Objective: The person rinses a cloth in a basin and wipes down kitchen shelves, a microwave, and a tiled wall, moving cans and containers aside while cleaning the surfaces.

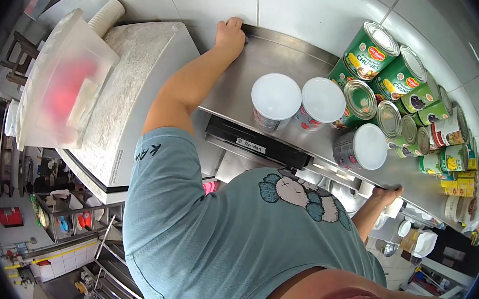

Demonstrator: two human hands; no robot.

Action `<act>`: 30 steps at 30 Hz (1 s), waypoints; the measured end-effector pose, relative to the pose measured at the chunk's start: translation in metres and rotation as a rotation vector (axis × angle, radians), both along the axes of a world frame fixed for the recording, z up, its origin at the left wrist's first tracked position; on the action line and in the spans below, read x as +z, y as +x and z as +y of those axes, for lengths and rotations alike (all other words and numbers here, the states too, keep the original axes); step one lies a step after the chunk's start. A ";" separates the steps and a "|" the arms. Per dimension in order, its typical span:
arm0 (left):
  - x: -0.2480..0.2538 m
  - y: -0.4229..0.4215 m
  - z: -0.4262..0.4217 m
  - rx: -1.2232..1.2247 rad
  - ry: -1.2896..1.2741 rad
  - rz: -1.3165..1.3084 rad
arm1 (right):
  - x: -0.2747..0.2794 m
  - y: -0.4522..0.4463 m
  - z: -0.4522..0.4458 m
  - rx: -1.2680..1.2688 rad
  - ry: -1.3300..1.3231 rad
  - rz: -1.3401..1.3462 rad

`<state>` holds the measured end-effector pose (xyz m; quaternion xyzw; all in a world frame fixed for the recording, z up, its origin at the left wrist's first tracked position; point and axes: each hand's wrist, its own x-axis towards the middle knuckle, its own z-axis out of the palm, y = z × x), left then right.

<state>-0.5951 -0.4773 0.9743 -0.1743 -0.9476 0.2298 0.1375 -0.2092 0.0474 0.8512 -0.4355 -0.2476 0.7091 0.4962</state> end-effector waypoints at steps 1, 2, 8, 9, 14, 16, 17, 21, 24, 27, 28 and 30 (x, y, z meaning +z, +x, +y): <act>0.000 0.011 0.000 0.002 -0.030 -0.016 | 0.001 -0.001 -0.001 0.005 0.000 -0.003; -0.003 0.026 -0.003 0.005 -0.029 -0.022 | 0.003 0.000 -0.001 0.011 0.000 0.032; 0.015 0.042 -0.024 0.060 0.160 -0.139 | 0.002 -0.003 -0.005 0.010 0.034 0.050; 0.024 0.027 -0.022 0.047 0.272 -0.122 | 0.004 -0.004 -0.009 0.014 0.045 0.061; 0.004 0.003 0.005 0.121 0.107 -0.081 | 0.012 -0.005 -0.019 0.049 0.033 0.103; 0.004 0.009 0.011 0.097 0.023 -0.035 | 0.008 -0.002 -0.016 0.054 0.036 0.139; 0.005 0.011 0.010 0.072 -0.070 0.005 | 0.006 0.000 -0.015 0.059 0.034 0.144; -0.001 -0.001 0.009 0.043 -0.119 0.021 | 0.011 -0.002 -0.018 0.079 0.000 0.167; -0.007 -0.016 0.018 0.071 -0.154 -0.012 | 0.020 -0.003 -0.023 0.043 -0.022 0.124; -0.009 -0.015 0.020 0.122 -0.155 -0.068 | 0.011 0.003 -0.016 0.097 -0.001 0.154; -0.006 -0.014 0.022 0.150 -0.131 -0.084 | 0.009 0.004 -0.014 0.095 -0.004 0.160; 0.002 0.003 0.015 0.115 -0.078 -0.083 | 0.004 0.004 -0.010 0.100 -0.015 0.186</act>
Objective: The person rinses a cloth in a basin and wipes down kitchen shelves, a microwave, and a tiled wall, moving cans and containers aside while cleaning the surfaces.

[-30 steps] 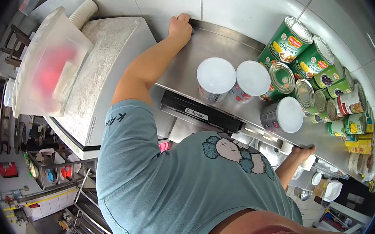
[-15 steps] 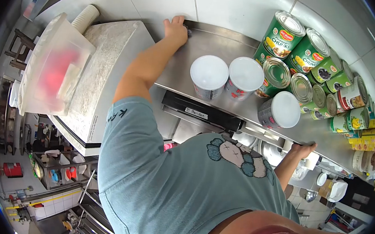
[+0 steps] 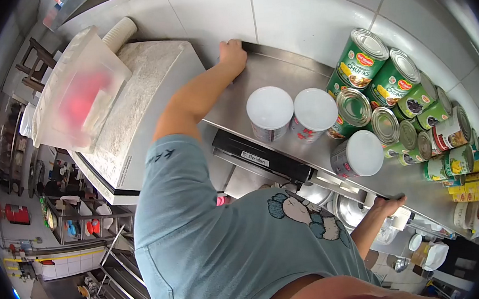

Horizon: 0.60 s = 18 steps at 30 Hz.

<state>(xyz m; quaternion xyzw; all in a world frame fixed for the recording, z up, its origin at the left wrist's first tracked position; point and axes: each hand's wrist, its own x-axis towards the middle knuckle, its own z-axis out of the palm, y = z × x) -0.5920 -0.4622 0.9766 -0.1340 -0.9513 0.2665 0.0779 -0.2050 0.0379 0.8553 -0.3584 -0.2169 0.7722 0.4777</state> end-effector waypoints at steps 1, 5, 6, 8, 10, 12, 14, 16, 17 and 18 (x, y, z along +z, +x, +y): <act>0.005 0.013 -0.006 -0.029 0.058 -0.009 | -0.001 -0.001 0.002 -0.003 -0.002 0.002; 0.029 0.050 -0.026 -0.040 0.048 -0.152 | -0.001 -0.003 -0.001 -0.050 0.027 -0.033; 0.034 0.044 -0.026 0.018 0.103 -0.169 | 0.001 -0.005 -0.005 -0.059 0.030 -0.029; 0.041 0.026 -0.025 0.070 0.154 -0.187 | 0.011 -0.008 -0.011 -0.069 0.020 -0.033; 0.041 0.007 -0.019 -0.095 0.196 -0.029 | 0.012 -0.007 -0.015 -0.075 0.017 -0.051; 0.020 -0.007 -0.015 -0.099 0.165 0.022 | 0.004 -0.007 -0.007 -0.090 0.033 -0.048; -0.001 -0.008 -0.015 -0.090 0.139 0.051 | -0.001 -0.007 -0.001 -0.109 0.041 -0.097; 0.005 -0.004 -0.022 -0.117 0.070 0.031 | -0.006 -0.006 0.001 -0.116 0.043 -0.085; 0.006 0.006 -0.026 -0.107 0.072 0.021 | -0.006 -0.007 0.002 -0.106 0.045 -0.096; 0.009 0.019 -0.029 -0.112 0.070 0.009 | -0.004 -0.009 0.001 -0.116 0.029 -0.094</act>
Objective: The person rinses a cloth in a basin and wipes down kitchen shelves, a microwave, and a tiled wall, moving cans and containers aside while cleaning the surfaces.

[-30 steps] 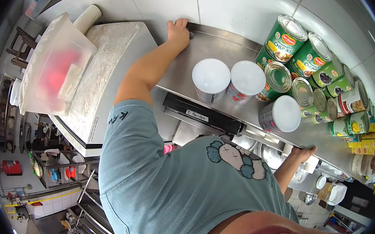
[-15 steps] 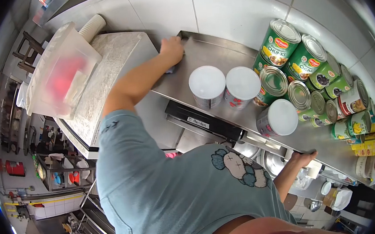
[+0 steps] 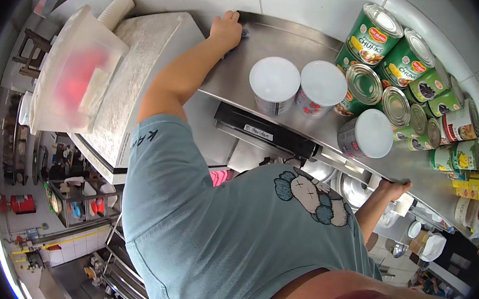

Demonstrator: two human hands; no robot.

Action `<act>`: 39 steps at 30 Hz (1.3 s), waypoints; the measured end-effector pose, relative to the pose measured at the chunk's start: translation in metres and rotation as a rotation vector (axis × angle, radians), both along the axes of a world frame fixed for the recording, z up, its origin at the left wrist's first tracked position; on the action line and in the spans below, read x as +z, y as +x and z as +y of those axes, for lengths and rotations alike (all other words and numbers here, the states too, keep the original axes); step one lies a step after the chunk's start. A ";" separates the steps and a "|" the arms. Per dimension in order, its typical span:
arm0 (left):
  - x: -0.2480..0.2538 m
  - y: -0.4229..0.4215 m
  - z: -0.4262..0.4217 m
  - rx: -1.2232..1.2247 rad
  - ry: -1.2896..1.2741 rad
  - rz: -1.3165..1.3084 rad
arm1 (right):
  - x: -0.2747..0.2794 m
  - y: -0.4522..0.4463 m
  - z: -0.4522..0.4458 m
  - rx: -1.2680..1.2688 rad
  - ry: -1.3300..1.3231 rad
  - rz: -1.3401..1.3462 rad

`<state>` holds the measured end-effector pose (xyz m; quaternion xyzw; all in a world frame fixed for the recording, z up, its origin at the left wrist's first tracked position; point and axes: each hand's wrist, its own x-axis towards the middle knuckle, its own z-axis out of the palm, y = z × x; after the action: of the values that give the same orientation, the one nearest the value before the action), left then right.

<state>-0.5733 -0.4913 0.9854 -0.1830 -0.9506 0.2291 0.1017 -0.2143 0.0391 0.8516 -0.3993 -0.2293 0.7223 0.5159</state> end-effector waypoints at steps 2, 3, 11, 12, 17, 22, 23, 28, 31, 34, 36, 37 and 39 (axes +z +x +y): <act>-0.002 0.033 -0.009 0.004 -0.004 -0.027 | -0.001 0.004 0.000 -0.001 -0.016 -0.013; -0.001 0.049 -0.016 -0.007 0.005 -0.026 | -0.001 0.003 0.000 0.019 -0.011 -0.004; 0.016 0.184 -0.059 0.087 0.044 -0.133 | 0.004 0.006 -0.002 0.073 0.014 -0.054; 0.023 0.201 -0.060 0.139 0.053 -0.183 | 0.003 0.009 -0.002 0.106 0.042 -0.052; -0.044 0.262 -0.135 0.429 0.763 -0.479 | -0.017 0.015 0.024 0.190 0.097 -0.074; -0.122 0.364 -0.158 0.935 2.685 -0.698 | -0.052 0.020 0.105 0.303 0.068 -0.341; -0.149 0.389 -0.161 0.908 2.857 -0.658 | -0.053 0.026 0.124 0.345 0.107 -0.389; -0.194 0.482 -0.143 0.576 3.470 0.062 | -0.035 0.010 0.153 0.335 0.148 -0.554; -0.212 0.518 -0.145 0.265 3.667 0.270 | -0.028 0.000 0.166 0.339 0.154 -0.596; -0.222 0.539 -0.139 0.449 3.621 0.475 | -0.022 -0.007 0.175 0.328 0.148 -0.609; -0.234 0.541 -0.137 0.326 3.687 0.462 | -0.020 -0.008 0.177 0.314 0.136 -0.600; -0.238 0.538 -0.137 0.328 3.685 0.445 | -0.020 -0.008 0.178 0.307 0.125 -0.590; -0.241 0.528 -0.134 0.592 3.591 0.356 | -0.020 -0.004 0.181 0.278 0.095 -0.560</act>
<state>-0.0451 -0.6255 0.7444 -0.3136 -0.0055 0.9279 -0.2017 -0.2182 0.2197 0.8316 -0.5230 -0.4485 0.6363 0.3470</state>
